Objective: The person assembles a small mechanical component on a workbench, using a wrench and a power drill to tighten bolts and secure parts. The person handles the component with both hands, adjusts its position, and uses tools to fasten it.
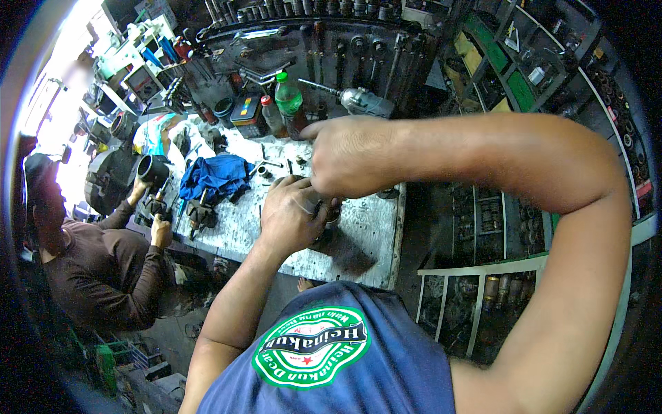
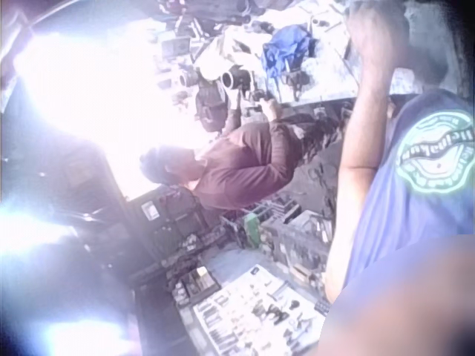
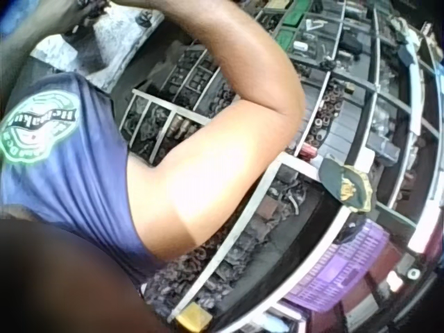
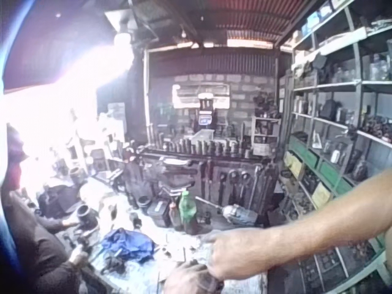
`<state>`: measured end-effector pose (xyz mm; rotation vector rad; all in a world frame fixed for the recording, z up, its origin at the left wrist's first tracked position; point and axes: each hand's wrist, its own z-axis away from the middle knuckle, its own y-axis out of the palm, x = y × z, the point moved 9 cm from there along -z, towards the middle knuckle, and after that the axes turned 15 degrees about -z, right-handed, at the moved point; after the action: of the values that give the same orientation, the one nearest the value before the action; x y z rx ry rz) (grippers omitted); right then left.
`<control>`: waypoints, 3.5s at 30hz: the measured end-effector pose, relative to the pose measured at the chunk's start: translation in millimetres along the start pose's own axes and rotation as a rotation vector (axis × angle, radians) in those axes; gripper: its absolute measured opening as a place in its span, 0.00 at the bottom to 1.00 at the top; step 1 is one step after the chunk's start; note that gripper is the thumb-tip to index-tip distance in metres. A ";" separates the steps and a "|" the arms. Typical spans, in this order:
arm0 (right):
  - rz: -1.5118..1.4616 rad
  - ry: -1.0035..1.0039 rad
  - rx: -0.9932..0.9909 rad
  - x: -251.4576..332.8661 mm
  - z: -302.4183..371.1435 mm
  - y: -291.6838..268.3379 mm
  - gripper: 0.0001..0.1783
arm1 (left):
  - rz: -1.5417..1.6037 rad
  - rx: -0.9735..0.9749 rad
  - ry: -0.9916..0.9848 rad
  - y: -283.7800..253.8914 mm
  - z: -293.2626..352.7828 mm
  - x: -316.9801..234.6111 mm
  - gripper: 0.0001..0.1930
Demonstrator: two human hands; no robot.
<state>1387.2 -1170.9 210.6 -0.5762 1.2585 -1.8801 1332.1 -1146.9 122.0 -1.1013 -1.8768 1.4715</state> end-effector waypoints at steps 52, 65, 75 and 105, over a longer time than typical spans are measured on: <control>-0.253 -0.025 -0.372 -10.0 10.2 5.9 0.09 | 0.159 -0.167 0.027 -15.7 20.5 24.4 0.45; -0.342 0.369 -0.344 -25.7 -27.3 27.2 0.13 | 0.207 -0.225 -0.055 -0.3 24.3 31.3 0.32; -0.330 0.332 -0.254 -32.8 -10.5 1.5 0.07 | 0.163 -0.229 -0.033 -5.0 22.7 32.9 0.31; -0.261 0.005 -0.326 -25.9 -38.0 21.5 0.20 | 0.189 -0.297 -0.047 -13.5 24.3 33.6 0.30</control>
<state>1382.6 -1133.2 177.0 -0.9471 1.5696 -1.8945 1290.8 -1133.2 125.1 -1.4260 -2.1228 1.3553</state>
